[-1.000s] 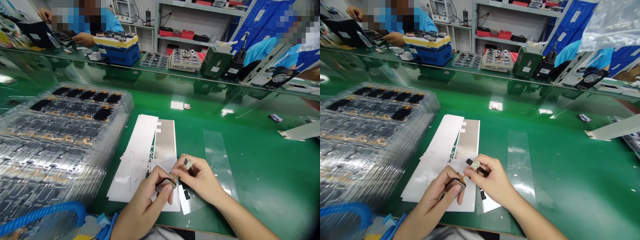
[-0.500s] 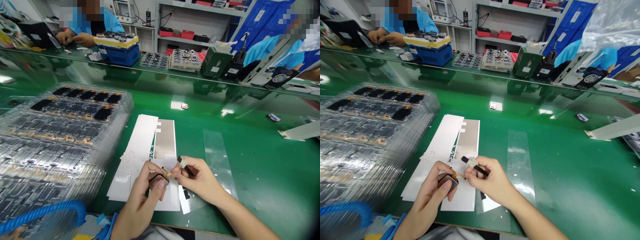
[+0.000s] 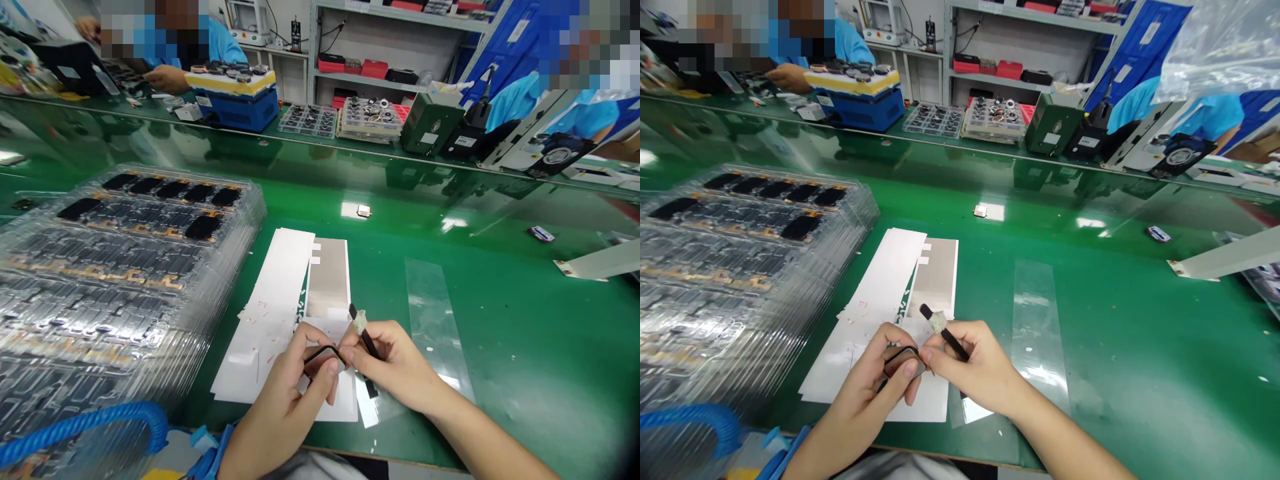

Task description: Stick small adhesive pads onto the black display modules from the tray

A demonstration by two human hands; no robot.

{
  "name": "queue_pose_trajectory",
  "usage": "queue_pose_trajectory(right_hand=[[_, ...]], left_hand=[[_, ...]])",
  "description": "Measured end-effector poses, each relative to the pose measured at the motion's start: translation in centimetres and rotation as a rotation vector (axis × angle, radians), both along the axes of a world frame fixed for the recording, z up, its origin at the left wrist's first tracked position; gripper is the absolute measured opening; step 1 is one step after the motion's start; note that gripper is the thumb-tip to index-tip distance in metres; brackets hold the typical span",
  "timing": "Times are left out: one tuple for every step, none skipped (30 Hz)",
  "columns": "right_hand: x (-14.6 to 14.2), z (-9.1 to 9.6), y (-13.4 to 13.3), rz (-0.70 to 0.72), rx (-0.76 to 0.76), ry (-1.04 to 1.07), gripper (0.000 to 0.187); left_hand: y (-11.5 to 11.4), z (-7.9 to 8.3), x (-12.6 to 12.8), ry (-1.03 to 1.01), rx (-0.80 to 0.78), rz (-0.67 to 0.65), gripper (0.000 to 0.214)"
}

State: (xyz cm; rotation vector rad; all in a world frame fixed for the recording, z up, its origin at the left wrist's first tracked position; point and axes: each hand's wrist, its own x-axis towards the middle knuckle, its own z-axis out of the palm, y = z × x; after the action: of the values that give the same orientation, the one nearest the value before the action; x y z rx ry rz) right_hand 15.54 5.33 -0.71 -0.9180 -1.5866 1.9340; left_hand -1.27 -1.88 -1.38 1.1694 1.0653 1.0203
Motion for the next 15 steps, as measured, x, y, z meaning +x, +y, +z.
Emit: queue_pose_trajectory(right_hand=[[-0.04,-0.04,-0.04,-0.012,0.001,-0.015,0.028],[-0.09,-0.11,-0.08,-0.025,0.003,-0.036,0.030],[-0.15,-0.18,-0.13,-0.034,0.007,-0.057,0.032],[-0.22,-0.24,-0.19,-0.042,0.012,-0.076,0.034],[-0.29,-0.29,-0.24,-0.052,0.020,-0.092,0.035],[-0.37,-0.29,-0.29,-0.063,0.033,-0.103,0.036],[-0.45,-0.26,-0.35,-0.078,0.051,-0.112,0.036],[-0.54,-0.20,-0.40,-0.095,0.074,-0.119,0.035],[-0.61,-0.11,-0.44,-0.115,0.100,-0.125,0.033],[-0.69,-0.02,-0.48,-0.136,0.126,-0.133,0.031],[-0.75,0.07,-0.52,-0.152,0.149,-0.142,0.029],[-0.80,0.14,-0.56,-0.166,0.165,-0.150,0.028],[-0.84,0.18,-0.59,-0.173,0.176,-0.156,0.027],[-0.87,0.18,-0.62,-0.176,0.182,-0.160,0.026],[-0.88,0.15,-0.65,-0.178,0.185,-0.160,0.026]], left_hand=[[-0.03,0.00,0.02,-0.001,-0.007,-0.006,0.015],[-0.06,-0.01,0.05,-0.001,-0.014,-0.014,0.015],[-0.09,-0.03,0.07,-0.002,-0.024,-0.018,0.016],[-0.10,-0.06,0.09,-0.002,-0.032,-0.020,0.016],[-0.11,-0.07,0.09,-0.003,-0.039,-0.022,0.016],[-0.11,-0.06,0.07,-0.001,-0.043,-0.023,0.016],[-0.10,-0.03,0.02,0.001,-0.043,-0.024,0.016],[-0.08,0.02,-0.04,0.006,-0.043,-0.026,0.016],[-0.08,0.10,-0.13,0.014,-0.048,-0.030,0.016],[-0.08,0.19,-0.22,0.025,-0.057,-0.037,0.017],[-0.10,0.28,-0.32,0.037,-0.069,-0.045,0.018],[-0.13,0.36,-0.41,0.046,-0.080,-0.053,0.020],[-0.18,0.41,-0.47,0.049,-0.089,-0.059,0.021],[-0.22,0.44,-0.50,0.048,-0.093,-0.063,0.022],[-0.27,0.44,-0.50,0.039,-0.092,-0.066,0.022]])
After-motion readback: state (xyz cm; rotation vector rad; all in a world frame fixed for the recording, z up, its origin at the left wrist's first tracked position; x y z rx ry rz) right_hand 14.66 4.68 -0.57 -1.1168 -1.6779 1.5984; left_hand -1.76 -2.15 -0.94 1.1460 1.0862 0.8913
